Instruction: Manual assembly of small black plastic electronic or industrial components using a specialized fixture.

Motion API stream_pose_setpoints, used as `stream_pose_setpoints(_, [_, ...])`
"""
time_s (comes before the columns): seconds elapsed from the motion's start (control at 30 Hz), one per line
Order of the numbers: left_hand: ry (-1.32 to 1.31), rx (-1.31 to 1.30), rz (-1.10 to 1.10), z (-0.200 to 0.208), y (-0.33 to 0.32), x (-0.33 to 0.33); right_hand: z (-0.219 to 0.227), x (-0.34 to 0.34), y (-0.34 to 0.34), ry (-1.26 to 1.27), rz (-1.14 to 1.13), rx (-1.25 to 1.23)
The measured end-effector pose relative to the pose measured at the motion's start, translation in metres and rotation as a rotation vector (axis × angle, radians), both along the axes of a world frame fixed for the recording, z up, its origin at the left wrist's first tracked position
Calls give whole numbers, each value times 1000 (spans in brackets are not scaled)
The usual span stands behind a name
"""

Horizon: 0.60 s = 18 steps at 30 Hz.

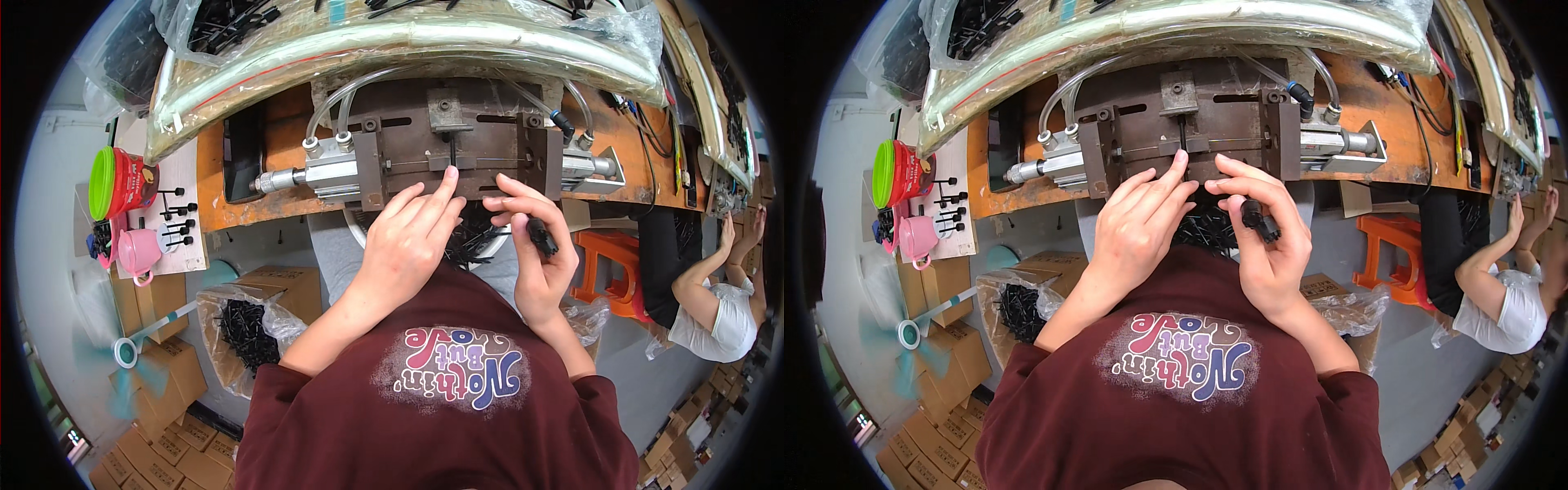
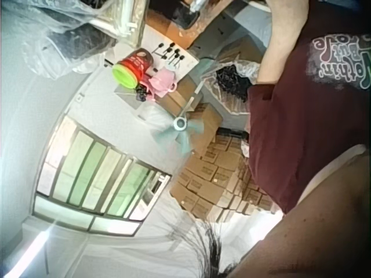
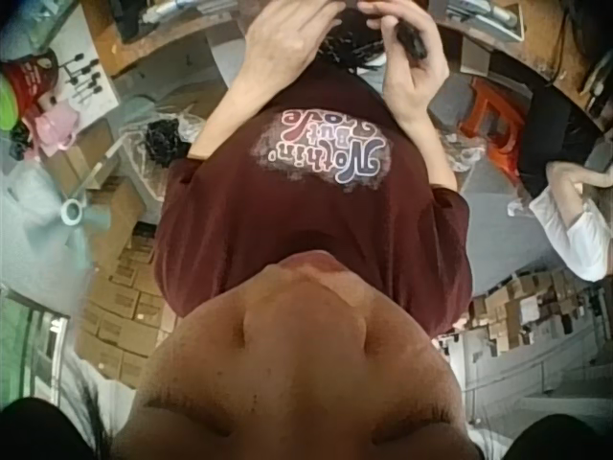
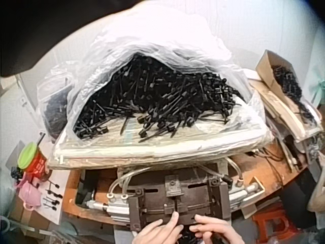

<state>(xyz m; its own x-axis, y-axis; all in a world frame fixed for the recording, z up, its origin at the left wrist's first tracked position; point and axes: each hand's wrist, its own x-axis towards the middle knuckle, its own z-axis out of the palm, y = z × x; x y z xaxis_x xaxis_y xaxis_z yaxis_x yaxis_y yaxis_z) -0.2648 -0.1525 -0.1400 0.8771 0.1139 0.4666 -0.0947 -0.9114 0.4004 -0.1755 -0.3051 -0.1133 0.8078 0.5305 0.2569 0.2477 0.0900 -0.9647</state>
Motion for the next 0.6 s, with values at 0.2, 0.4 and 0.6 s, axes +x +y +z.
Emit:
stream_pose_setpoints(0.2, [-12, 60, 35, -3, -3, 0, -3, -3, 0, -13, 28, -98])
stream_pose_setpoints(0.4, [-22, 76, 20, -2, -3, -1, -11, -10, 1, 65, 90, -110])
stream_pose_setpoints(0.6, [2, 80, 12, 1, -2, 2, -15, -11, 2, 85, 116, -88])
